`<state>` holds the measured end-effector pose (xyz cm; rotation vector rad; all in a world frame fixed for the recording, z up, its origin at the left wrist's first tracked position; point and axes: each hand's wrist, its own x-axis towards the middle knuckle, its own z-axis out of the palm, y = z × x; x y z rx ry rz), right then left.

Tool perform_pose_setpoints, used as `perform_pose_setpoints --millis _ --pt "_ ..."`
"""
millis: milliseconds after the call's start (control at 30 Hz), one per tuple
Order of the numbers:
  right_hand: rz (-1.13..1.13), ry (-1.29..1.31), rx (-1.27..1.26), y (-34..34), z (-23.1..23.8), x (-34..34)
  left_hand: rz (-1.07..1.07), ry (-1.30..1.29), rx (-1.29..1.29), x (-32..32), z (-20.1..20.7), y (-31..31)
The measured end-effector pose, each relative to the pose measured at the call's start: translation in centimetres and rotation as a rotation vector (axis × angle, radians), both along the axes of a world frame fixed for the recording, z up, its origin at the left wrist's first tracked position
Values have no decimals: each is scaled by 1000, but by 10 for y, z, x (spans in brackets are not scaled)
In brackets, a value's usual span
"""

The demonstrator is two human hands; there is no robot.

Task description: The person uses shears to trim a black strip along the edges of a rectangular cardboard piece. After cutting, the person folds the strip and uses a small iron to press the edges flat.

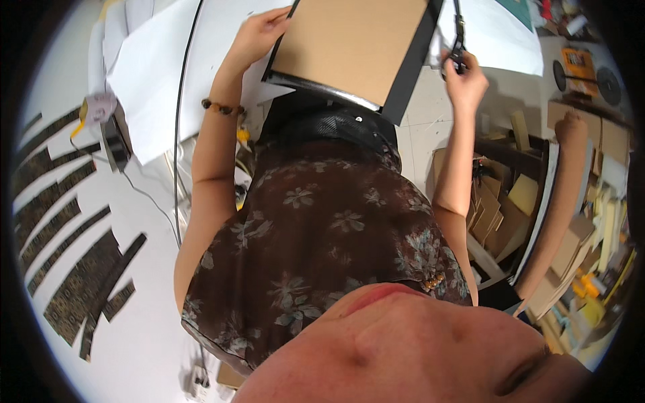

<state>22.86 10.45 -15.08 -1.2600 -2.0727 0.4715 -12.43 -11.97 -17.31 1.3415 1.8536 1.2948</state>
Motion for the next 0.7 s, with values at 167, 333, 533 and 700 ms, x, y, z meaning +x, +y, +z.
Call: perform_pose_setpoints --millis 167,333,533,700 --pt "198 59 -79 -30 9 21 172 430 226 -13 22 -57" --pt "537 -191 49 -69 51 10 165 417 38 39 32 -110" --pt "950 -358 145 -59 53 -27 198 614 164 55 15 -113" --pt "1055 -432 200 -53 53 -45 164 551 127 51 27 -110"
